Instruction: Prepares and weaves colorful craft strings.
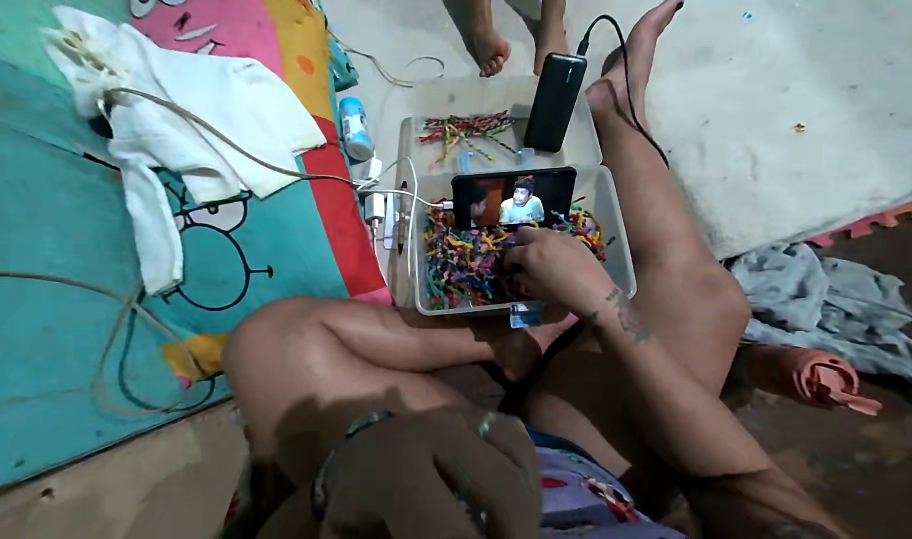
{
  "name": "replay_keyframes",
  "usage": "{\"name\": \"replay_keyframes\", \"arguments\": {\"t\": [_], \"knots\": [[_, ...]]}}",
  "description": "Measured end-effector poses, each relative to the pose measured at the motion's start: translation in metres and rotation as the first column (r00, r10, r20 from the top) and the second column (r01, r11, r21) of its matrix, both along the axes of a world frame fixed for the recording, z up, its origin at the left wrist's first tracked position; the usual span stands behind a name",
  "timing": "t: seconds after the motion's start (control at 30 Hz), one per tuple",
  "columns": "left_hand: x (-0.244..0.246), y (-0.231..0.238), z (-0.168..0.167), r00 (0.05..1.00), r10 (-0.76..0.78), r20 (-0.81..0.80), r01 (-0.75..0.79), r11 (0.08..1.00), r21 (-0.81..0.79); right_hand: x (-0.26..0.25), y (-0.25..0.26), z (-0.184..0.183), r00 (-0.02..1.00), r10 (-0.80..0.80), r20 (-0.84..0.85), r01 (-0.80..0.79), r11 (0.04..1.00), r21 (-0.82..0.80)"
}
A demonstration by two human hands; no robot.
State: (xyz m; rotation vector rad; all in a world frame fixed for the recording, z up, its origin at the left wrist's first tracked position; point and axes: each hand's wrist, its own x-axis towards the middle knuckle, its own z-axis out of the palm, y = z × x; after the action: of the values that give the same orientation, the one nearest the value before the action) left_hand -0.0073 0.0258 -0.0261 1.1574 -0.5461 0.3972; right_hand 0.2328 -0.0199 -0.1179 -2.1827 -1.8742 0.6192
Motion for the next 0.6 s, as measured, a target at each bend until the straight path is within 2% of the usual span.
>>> {"name": "replay_keyframes", "arguments": {"t": [0.07,0.1,0.13,0.2,0.27,0.3,0.37,0.43,0.47,0.53,0.6], "knots": [[0.002,0.014,-0.001,0.989,0.133,-0.067,-0.127,0.989,0.079,0.003,-0.004,-0.003,0.999,0.009,-0.043,-0.005,0.995,0.1],[0.004,0.023,-0.001,0.968,0.22,-0.117,-0.199,0.965,0.169,0.005,-0.006,-0.004,0.995,0.018,-0.095,-0.002,0.986,0.166],[0.007,0.031,-0.004,0.931,0.332,-0.151,-0.287,0.922,0.259,0.008,-0.008,-0.003,0.986,0.03,-0.163,0.008,0.974,0.227],[0.016,0.04,-0.012,0.799,0.551,-0.243,-0.447,0.813,0.374,0.012,-0.014,0.003,0.944,0.028,-0.328,0.087,0.939,0.332],[0.027,0.044,-0.023,0.66,0.68,-0.318,-0.546,0.726,0.418,0.014,-0.019,0.01,0.836,-0.008,-0.549,0.237,0.907,0.347],[0.033,0.046,-0.029,0.613,0.712,-0.342,-0.577,0.699,0.422,0.015,-0.021,0.012,0.735,-0.023,-0.677,0.314,0.897,0.31],[0.042,0.045,-0.043,0.559,0.733,-0.388,-0.605,0.68,0.414,0.015,-0.023,0.012,0.486,-0.023,-0.874,0.422,0.881,0.212],[0.049,0.041,-0.054,0.533,0.717,-0.449,-0.606,0.694,0.389,0.011,-0.023,0.01,0.272,0.001,-0.962,0.452,0.883,0.129],[0.052,0.037,-0.058,0.525,0.696,-0.491,-0.597,0.712,0.37,0.008,-0.022,0.008,0.199,0.012,-0.98,0.445,0.89,0.101],[0.055,0.03,-0.061,0.503,0.627,-0.594,-0.565,0.759,0.322,-0.002,-0.02,0.006,0.115,0.029,-0.993,0.437,0.896,0.077],[0.056,0.027,-0.064,0.49,0.566,-0.663,-0.541,0.794,0.278,-0.015,-0.018,0.004,0.092,0.044,-0.995,0.436,0.897,0.08]]}}
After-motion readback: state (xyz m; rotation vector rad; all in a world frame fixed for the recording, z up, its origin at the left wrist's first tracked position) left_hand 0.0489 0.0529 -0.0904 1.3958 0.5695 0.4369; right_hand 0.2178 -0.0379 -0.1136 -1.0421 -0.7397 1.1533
